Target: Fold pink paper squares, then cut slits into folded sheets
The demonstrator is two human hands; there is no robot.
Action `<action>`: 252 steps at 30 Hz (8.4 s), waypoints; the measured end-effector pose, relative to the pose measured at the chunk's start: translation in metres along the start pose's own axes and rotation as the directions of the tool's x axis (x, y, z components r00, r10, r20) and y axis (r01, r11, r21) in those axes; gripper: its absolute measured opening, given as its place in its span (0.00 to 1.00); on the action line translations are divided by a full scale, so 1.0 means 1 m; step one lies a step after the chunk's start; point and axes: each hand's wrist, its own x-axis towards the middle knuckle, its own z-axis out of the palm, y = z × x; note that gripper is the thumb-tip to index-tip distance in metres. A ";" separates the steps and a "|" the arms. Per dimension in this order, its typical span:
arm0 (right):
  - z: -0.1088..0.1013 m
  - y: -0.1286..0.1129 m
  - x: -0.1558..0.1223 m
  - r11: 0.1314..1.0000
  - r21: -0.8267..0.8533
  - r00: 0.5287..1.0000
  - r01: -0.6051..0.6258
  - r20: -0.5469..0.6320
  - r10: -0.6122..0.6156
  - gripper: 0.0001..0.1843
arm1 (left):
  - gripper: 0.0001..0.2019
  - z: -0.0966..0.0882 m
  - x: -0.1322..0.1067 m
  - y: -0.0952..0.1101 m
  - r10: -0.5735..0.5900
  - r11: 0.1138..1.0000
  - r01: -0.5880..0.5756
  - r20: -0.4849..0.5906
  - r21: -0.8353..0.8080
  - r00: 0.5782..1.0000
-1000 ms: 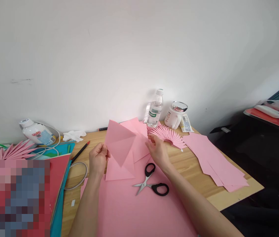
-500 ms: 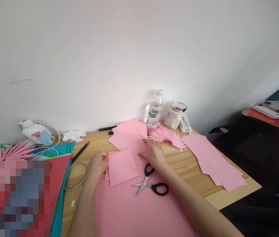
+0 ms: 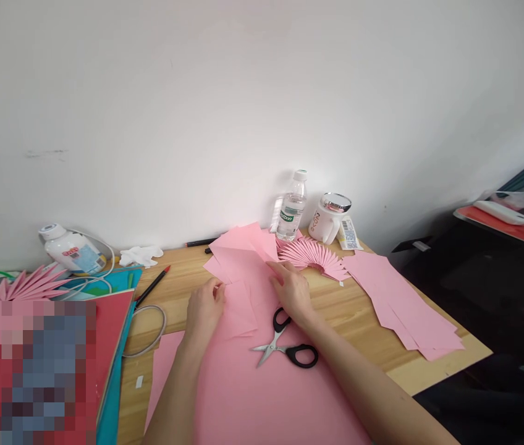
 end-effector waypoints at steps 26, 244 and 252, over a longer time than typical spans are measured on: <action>-0.010 -0.018 0.003 0.481 0.733 0.876 -0.480 0.429 0.220 0.17 | 0.32 -0.006 -0.001 0.019 -0.130 0.252 -0.086 -0.122 -0.964 0.984; -0.024 -0.022 0.005 0.593 0.732 0.942 -0.335 0.260 0.211 0.20 | 0.17 -0.002 -0.008 0.015 -0.057 0.613 0.201 0.211 -0.764 0.976; -0.026 -0.025 0.004 0.595 0.754 0.958 -0.278 0.175 0.226 0.14 | 0.23 0.000 -0.013 0.019 0.147 0.832 -0.136 -0.023 -0.538 0.989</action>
